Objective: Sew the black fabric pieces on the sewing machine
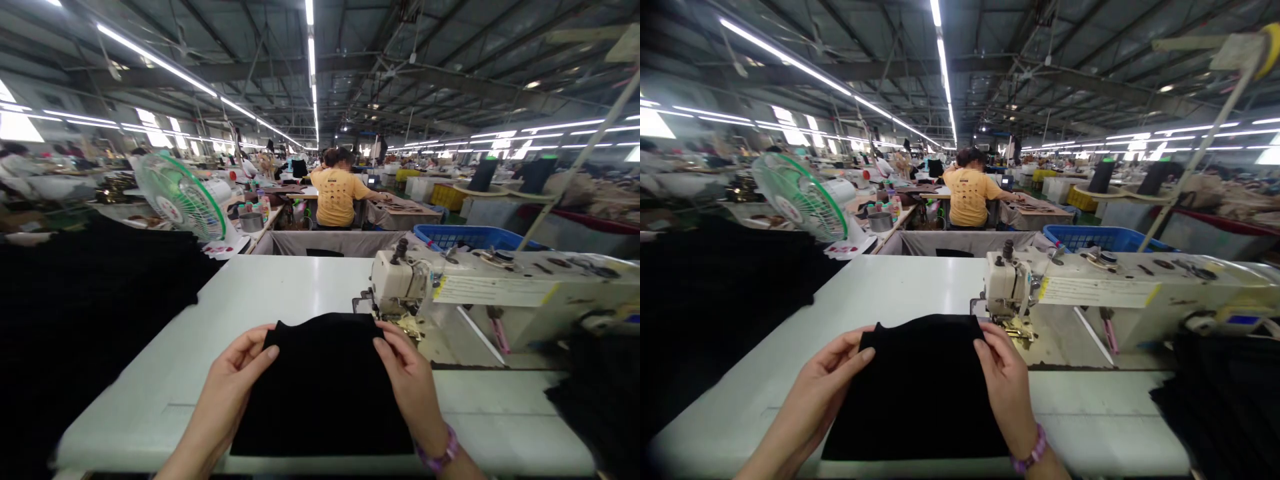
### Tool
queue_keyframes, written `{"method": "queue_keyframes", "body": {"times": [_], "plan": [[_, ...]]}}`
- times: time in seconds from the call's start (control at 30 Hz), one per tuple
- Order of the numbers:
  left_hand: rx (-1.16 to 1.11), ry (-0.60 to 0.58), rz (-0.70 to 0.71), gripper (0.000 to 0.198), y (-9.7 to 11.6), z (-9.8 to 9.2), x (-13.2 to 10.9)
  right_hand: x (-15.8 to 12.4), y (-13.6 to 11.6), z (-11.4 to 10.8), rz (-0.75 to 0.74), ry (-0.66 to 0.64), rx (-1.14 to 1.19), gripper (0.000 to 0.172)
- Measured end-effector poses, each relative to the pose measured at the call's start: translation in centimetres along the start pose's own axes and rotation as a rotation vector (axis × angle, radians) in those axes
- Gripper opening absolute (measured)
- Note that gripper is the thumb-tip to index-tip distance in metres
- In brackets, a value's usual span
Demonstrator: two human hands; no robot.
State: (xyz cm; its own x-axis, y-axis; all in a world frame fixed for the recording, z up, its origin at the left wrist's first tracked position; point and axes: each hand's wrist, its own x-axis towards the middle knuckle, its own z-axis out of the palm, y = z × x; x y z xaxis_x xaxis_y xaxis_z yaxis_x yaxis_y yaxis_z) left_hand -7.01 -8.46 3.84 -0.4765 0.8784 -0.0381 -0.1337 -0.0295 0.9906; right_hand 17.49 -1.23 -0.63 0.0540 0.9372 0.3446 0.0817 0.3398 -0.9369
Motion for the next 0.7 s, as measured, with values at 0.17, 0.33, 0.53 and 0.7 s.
{"method": "queue_keyframes", "body": {"times": [0.17, 0.33, 0.53, 0.7], "plan": [[-0.192, -0.049, -0.114, 0.041, 0.4, 1.4, -1.5, -1.4, 0.6, -2.9, 0.187, 0.053, 0.056, 0.039], [-0.202, 0.037, -0.111, 0.043, 0.6, 3.0, -1.9, -1.9, 1.6, -4.3, 0.365, 0.145, 0.261, 0.048], [-0.152, 0.065, -0.097, 0.043, 0.9, 4.0, -2.3, -2.0, 0.9, -4.6, 0.407, 0.215, 0.334, 0.046], [-0.118, 0.096, -0.074, 0.046, 0.8, 4.0, -2.1, -2.1, 0.2, -4.7, 0.385, 0.207, 0.367, 0.041]]}}
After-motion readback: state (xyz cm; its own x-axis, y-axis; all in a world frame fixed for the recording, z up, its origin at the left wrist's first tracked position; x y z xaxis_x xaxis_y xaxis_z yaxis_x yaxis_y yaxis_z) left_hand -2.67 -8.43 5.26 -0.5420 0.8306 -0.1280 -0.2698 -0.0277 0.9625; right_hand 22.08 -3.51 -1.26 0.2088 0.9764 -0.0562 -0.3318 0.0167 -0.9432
